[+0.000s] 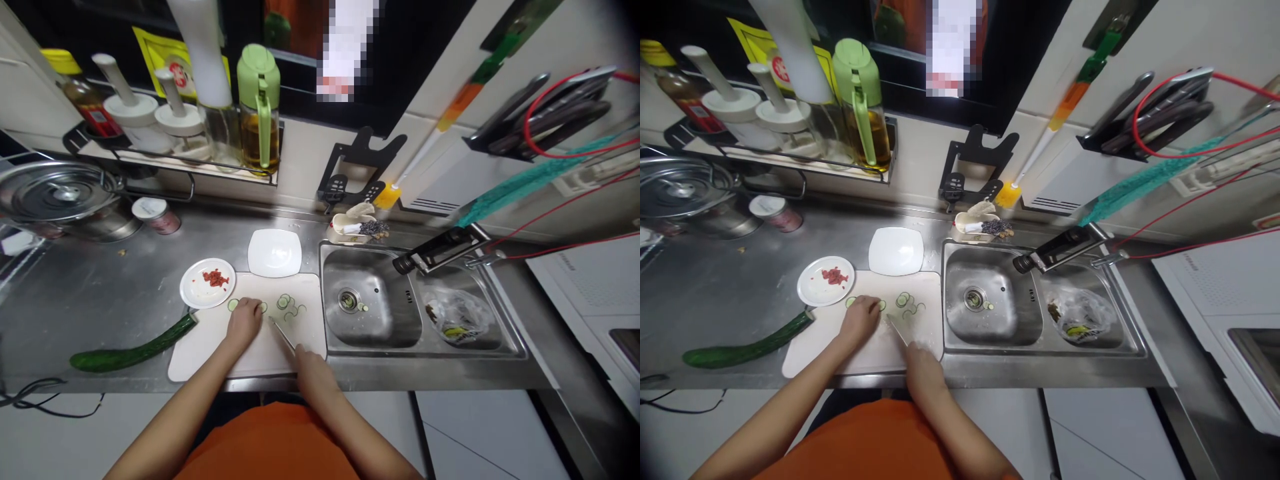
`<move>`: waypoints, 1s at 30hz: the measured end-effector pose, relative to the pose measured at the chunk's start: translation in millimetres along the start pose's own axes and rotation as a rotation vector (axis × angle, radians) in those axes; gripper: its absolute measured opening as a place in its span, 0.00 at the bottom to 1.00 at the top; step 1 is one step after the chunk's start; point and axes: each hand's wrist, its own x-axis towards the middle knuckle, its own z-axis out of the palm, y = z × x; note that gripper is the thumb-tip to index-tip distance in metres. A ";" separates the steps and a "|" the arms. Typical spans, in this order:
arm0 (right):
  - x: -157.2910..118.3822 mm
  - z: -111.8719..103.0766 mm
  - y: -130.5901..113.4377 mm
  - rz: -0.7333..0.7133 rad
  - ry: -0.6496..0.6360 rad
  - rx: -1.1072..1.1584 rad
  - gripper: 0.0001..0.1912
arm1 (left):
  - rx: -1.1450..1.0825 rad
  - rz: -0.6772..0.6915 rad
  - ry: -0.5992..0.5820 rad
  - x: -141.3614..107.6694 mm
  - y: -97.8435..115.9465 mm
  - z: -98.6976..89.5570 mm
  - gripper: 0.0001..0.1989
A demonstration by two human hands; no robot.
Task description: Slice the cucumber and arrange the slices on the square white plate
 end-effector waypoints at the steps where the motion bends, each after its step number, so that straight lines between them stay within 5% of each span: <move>1: -0.6 -0.1 0.2 0.001 -0.001 -0.002 0.19 | -0.008 -0.006 0.008 0.6 1.0 -0.6 0.11; 7: -0.3 0.3 2.4 0.007 -0.008 -0.008 0.20 | -0.087 -0.065 -0.018 -1.8 0.7 -11.8 0.09; 18: 1.7 -0.5 4.4 0.005 -0.017 0.006 0.18 | 0.037 -0.297 0.058 -11.8 -42.5 -48.5 0.12; 30: 3.6 3.9 6.3 -0.006 -0.009 0.007 0.18 | 0.153 -0.185 0.124 -11.8 -35.2 -45.4 0.13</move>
